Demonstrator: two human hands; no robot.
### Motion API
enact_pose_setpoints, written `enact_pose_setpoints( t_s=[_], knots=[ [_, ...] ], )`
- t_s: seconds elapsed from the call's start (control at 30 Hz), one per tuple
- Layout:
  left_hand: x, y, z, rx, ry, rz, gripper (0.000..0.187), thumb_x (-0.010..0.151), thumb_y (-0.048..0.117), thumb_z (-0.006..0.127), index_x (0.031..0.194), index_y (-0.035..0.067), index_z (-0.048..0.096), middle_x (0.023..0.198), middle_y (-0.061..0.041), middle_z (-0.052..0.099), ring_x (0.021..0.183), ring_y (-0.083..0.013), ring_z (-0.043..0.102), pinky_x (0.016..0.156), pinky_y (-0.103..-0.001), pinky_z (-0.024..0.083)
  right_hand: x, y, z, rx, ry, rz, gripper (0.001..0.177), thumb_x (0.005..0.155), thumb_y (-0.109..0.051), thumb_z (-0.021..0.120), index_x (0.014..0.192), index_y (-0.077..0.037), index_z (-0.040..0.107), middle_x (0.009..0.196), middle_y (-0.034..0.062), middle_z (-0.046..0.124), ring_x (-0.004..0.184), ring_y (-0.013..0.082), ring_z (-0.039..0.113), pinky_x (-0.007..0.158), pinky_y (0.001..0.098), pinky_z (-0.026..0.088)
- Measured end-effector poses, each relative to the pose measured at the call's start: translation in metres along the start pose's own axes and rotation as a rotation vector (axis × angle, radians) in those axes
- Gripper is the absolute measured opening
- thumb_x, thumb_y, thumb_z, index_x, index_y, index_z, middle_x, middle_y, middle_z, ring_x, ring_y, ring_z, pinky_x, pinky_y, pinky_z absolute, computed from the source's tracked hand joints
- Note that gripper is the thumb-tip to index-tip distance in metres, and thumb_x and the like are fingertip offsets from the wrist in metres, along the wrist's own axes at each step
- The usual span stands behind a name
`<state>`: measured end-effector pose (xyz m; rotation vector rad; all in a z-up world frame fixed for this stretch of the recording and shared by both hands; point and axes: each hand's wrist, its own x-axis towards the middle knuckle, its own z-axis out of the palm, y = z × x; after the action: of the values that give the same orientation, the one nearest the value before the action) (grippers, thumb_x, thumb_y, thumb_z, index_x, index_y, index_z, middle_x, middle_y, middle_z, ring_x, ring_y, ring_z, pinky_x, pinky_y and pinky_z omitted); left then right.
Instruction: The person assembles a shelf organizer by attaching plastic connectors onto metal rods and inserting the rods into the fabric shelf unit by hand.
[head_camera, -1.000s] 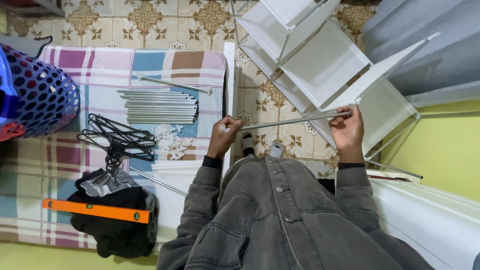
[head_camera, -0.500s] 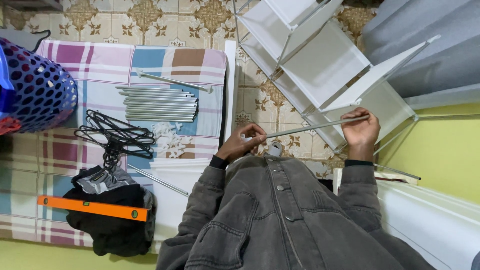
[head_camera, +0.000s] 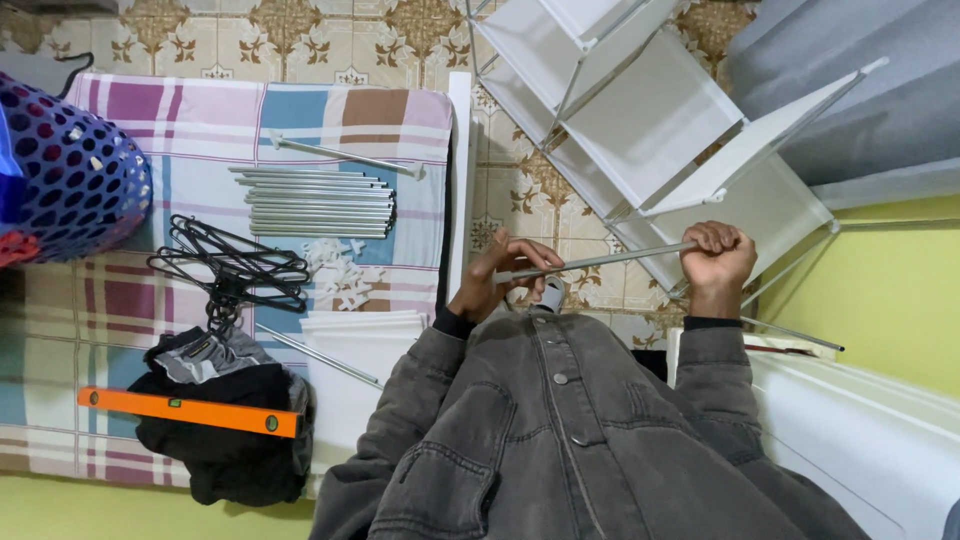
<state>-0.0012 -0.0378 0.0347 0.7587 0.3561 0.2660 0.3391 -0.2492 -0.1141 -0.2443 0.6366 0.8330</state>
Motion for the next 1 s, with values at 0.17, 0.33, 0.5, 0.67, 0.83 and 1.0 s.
enact_pose_setpoints(
  t_s=[0.17, 0.33, 0.5, 0.67, 0.83, 1.0],
  knots=[
    [0.0, 0.009, 0.011, 0.057, 0.046, -0.025, 0.06, 0.109, 0.055, 0.04, 0.093, 0.003, 0.066, 0.116, -0.017, 0.07, 0.081, -0.0195, 0.061, 0.073, -0.035, 0.055, 0.014, -0.009, -0.007, -0.007, 0.078, -0.033, 0.025, 0.084, -0.006, 0.041, 0.062, -0.015, 0.033, 0.059, -0.0016, 0.031, 0.05, 0.0133, 0.026, 0.05, 0.0274, 0.027],
    [0.001, 0.019, 0.012, 0.108, 0.072, -0.043, 0.049, 0.108, 0.044, 0.047, 0.091, 0.001, 0.066, 0.113, -0.016, 0.069, 0.082, -0.0177, 0.058, 0.071, -0.031, 0.049, 0.021, -0.009, -0.011, -0.013, 0.026, -0.051, 0.035, 0.084, -0.009, 0.039, 0.054, -0.018, 0.025, 0.052, -0.0026, 0.022, 0.045, 0.013, 0.016, 0.044, 0.028, 0.018],
    [0.002, 0.017, 0.009, 0.058, 0.076, -0.039, 0.045, 0.108, 0.041, 0.048, 0.092, 0.002, 0.065, 0.11, -0.014, 0.069, 0.079, -0.0166, 0.057, 0.07, -0.03, 0.049, 0.02, -0.004, -0.011, -0.044, 0.021, -0.07, 0.037, 0.085, -0.01, 0.039, 0.053, -0.019, 0.022, 0.051, -0.0025, 0.019, 0.045, 0.0126, 0.014, 0.045, 0.0284, 0.014],
    [0.004, 0.021, 0.01, 0.098, 0.052, -0.034, 0.043, 0.106, 0.037, 0.046, 0.095, 0.001, 0.066, 0.098, -0.011, 0.063, 0.071, -0.0146, 0.053, 0.065, -0.03, 0.047, 0.019, -0.002, -0.018, -0.037, 0.061, -0.094, 0.037, 0.086, -0.009, 0.039, 0.054, -0.018, 0.022, 0.052, -0.0021, 0.019, 0.046, 0.0127, 0.013, 0.045, 0.0285, 0.014],
    [0.012, 0.023, 0.014, 0.27, 0.054, -0.03, 0.046, 0.104, 0.038, 0.042, 0.093, 0.003, 0.069, 0.075, -0.01, 0.056, 0.06, -0.0131, 0.05, 0.058, -0.03, 0.045, 0.023, -0.009, -0.03, 0.001, 0.086, -0.075, 0.036, 0.086, -0.009, 0.038, 0.055, -0.018, 0.021, 0.054, -0.0022, 0.021, 0.046, 0.0121, 0.015, 0.044, 0.0281, 0.014],
    [0.024, 0.018, 0.02, 0.249, -0.065, 0.012, 0.048, 0.105, 0.041, 0.047, 0.069, 0.009, 0.047, 0.094, -0.011, 0.06, 0.063, -0.0123, 0.048, 0.062, -0.03, 0.048, 0.03, -0.019, -0.046, 0.007, 0.198, -0.062, 0.032, 0.09, -0.011, 0.037, 0.061, -0.017, 0.026, 0.055, -0.0018, 0.023, 0.045, 0.0112, 0.016, 0.042, 0.0272, 0.015]
  ],
)
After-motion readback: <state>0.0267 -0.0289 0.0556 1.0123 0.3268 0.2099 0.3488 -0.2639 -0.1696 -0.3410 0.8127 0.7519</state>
